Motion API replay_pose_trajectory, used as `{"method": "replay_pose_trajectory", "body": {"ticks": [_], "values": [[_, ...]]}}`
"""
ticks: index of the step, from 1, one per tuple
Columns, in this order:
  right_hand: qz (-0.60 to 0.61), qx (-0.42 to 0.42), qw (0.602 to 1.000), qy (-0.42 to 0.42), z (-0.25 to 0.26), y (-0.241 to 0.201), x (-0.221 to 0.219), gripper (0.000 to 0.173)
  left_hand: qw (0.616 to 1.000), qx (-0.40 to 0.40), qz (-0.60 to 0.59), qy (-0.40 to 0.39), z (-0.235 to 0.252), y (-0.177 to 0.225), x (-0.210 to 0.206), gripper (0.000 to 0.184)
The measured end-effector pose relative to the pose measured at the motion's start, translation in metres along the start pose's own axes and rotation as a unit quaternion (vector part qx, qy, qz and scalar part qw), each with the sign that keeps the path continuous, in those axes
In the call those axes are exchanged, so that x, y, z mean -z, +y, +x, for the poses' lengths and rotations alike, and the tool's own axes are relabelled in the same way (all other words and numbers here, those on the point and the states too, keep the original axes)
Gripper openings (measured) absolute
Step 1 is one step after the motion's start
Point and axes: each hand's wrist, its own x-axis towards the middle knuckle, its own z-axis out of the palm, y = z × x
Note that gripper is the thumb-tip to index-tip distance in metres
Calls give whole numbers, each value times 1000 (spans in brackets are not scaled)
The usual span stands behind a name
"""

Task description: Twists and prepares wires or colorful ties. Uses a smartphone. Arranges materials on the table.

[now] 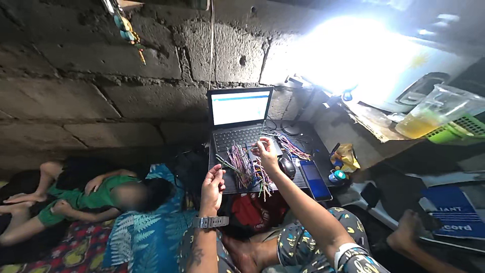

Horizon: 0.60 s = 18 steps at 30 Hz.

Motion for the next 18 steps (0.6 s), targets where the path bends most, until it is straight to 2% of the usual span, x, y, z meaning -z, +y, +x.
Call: {"method": "replay_pose_trajectory", "body": {"ticks": [3, 8, 11, 14, 18], "values": [[-11, 18, 1000, -13, -1, 0, 6, 40, 1000, 1, -27, 4, 1, -3, -3, 22], [-13, 68, 998, 4, -10, -14, 28, 30, 999, -3, -28, -44, -1, -2, -7, 34], [-22, 119, 992, 40, -18, -15, 58, 27, 997, -1, -71, -34, -1, -4, -10, 28], [-191, 171, 964, 64, -21, -2, 96, 35, 995, 17, -96, 2, -2, -3, -13, 21], [-479, 198, 854, 48, -22, 14, 123, 43, 996, 23, -88, 18, -1, -7, -16, 18]]}}
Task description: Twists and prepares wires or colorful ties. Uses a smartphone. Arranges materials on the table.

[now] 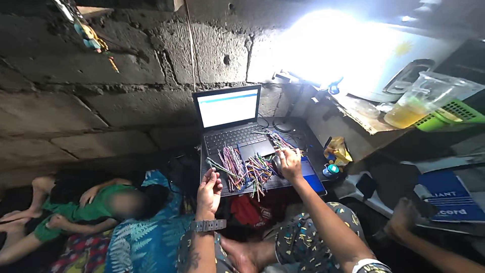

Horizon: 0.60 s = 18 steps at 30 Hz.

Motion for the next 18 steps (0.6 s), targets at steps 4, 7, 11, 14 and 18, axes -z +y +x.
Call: {"method": "replay_pose_trajectory", "body": {"ticks": [4, 7, 11, 14, 18], "values": [[-125, -45, 984, -121, -4, 9, -13, 43, 999, -25, 27, -16, 0, -7, -1, 21], [-104, -36, 990, -87, -7, 8, -18, 42, 995, -30, 73, -57, -5, -7, -4, 29], [-40, 44, 998, -3, -18, -4, -14, 38, 986, -13, 108, -126, -15, -8, -10, 29], [20, 47, 998, -44, -34, -28, -5, 34, 978, -15, 132, -164, -19, -15, -13, 17], [110, 44, 987, -110, -56, -52, -1, 33, 965, -57, 187, -177, -21, -27, -14, 20]]}}
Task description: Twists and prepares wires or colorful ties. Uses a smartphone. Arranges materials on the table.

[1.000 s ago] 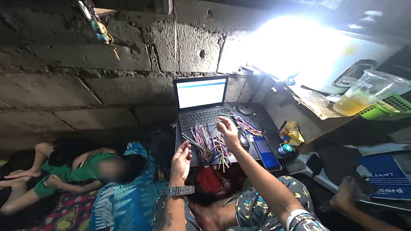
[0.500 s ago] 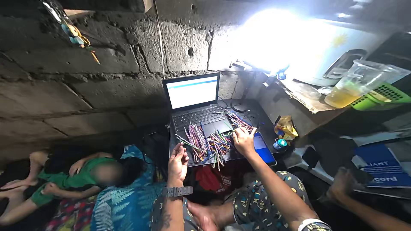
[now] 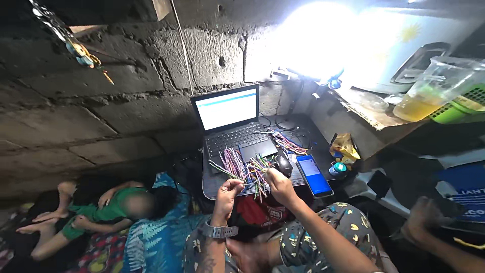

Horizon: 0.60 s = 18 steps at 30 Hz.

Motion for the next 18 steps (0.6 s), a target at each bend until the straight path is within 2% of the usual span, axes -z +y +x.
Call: {"method": "replay_pose_trajectory", "body": {"ticks": [4, 8, 13, 18], "values": [[29, 58, 998, 0, -16, -1, -10, 32, 998, -23, 65, -7, -4, -3, -5, 18], [36, 78, 996, -13, -24, 5, -6, 33, 994, -66, 78, -37, -2, -8, -7, 49], [47, 84, 995, -22, -31, 12, 0, 32, 986, -76, 126, -73, -4, -8, -12, 34], [67, 97, 992, -51, -32, 22, 2, 32, 983, -74, 129, -110, -7, -9, -12, 28]]}}
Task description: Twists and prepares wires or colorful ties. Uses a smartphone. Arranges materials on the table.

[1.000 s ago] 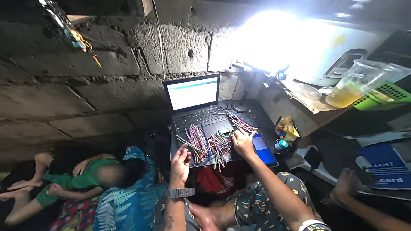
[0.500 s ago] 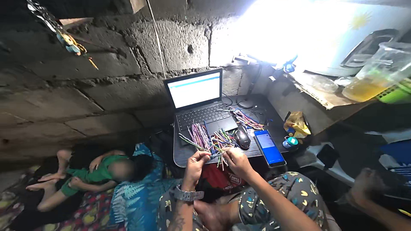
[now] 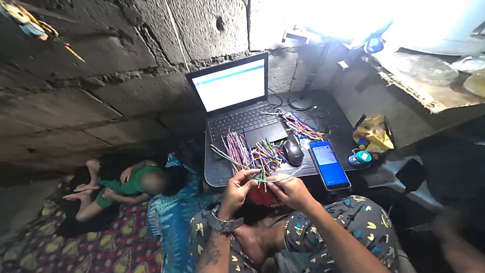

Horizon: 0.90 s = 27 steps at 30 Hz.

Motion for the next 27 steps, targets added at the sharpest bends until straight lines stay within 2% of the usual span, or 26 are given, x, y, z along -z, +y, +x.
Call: {"method": "replay_pose_trajectory", "body": {"ticks": [2, 8, 12, 15, 17, 19, 20, 22, 23, 24, 25, 27], "values": [[4, -20, 1000, -24, 0, -3, 4, 32, 1000, -9, 4, -2, 0, 0, 0, 23], [41, 15, 999, -21, -2, -4, 9, 33, 999, -21, 28, 25, 1, 0, 0, 13], [70, 21, 997, -33, -3, -7, 16, 32, 994, -56, 80, 46, 3, -5, -1, 9], [156, 32, 986, -57, -2, -9, 24, 37, 994, -57, 53, 71, -1, -3, -5, 9], [316, 47, 942, -103, -2, -7, 32, 54, 994, -26, -47, 97, -6, 6, -11, 12], [503, 47, 847, -168, -5, -3, 45, 72, 977, 10, -186, 105, -12, 16, -15, 8], [570, 52, 799, -185, -6, -2, 52, 74, 962, 28, -254, 95, -17, 20, -16, 7], [624, 76, 752, -198, -7, 3, 60, 75, 920, 64, -381, 58, -30, 23, -17, 8], [622, 78, 755, -193, -7, 4, 61, 75, 895, 84, -436, 36, -38, 22, -20, 10], [598, 74, 777, -183, -7, 3, 59, 75, 875, 108, -472, 23, -46, 21, -24, 12], [549, 70, 816, -165, -7, 0, 55, 77, 863, 134, -486, 27, -53, 20, -30, 13], [458, 85, 874, -139, -6, -8, 40, 73, 866, 182, -464, 41, -65, 18, -45, 12]]}}
